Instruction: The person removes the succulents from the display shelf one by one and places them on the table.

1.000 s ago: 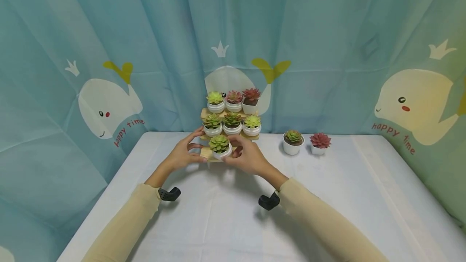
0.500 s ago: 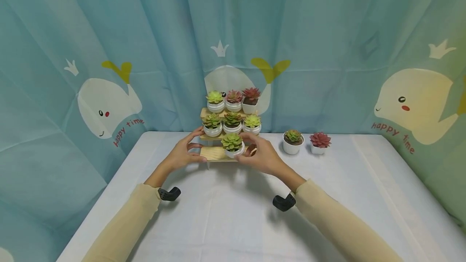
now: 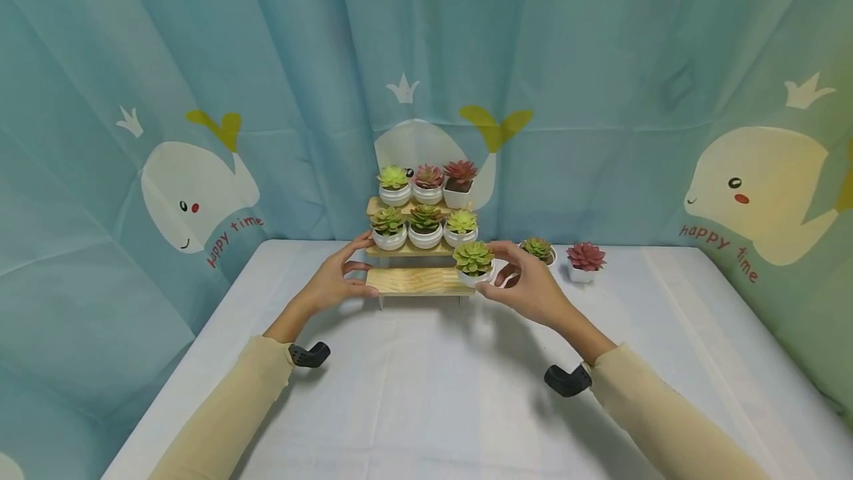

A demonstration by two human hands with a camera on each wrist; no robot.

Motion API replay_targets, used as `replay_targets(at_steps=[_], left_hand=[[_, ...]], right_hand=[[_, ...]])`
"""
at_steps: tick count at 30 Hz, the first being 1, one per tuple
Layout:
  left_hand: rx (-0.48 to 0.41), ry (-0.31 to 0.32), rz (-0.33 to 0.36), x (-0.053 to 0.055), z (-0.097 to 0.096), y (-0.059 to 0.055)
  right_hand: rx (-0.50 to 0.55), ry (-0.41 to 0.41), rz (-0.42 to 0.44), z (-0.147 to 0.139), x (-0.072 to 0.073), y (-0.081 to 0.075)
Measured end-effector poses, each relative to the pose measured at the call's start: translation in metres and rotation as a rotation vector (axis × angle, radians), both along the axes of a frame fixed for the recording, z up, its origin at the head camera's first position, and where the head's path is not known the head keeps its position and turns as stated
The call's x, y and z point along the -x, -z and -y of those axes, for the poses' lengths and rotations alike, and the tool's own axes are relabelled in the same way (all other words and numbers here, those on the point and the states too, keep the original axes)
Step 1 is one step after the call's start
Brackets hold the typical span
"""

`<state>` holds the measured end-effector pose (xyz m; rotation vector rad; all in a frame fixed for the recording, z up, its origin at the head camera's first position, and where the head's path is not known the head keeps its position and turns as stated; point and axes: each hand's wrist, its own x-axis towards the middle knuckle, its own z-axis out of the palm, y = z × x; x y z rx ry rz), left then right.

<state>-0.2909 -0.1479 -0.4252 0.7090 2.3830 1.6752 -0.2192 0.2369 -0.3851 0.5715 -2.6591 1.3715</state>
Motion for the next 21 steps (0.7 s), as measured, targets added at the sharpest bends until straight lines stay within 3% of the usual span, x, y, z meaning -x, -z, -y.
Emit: replay_targets(at_steps=[13,21], left_hand=[[-0.01,0.003,0.009,0.001,0.0,0.0],[-0.006,-0.005,0.007,0.0,0.0,-0.001]], right_hand=[[-0.078,0.152,-0.09,-0.072,-0.011,-0.003],[-0.105,0.252,-0.068,-0.111,-0.017,-0.002]])
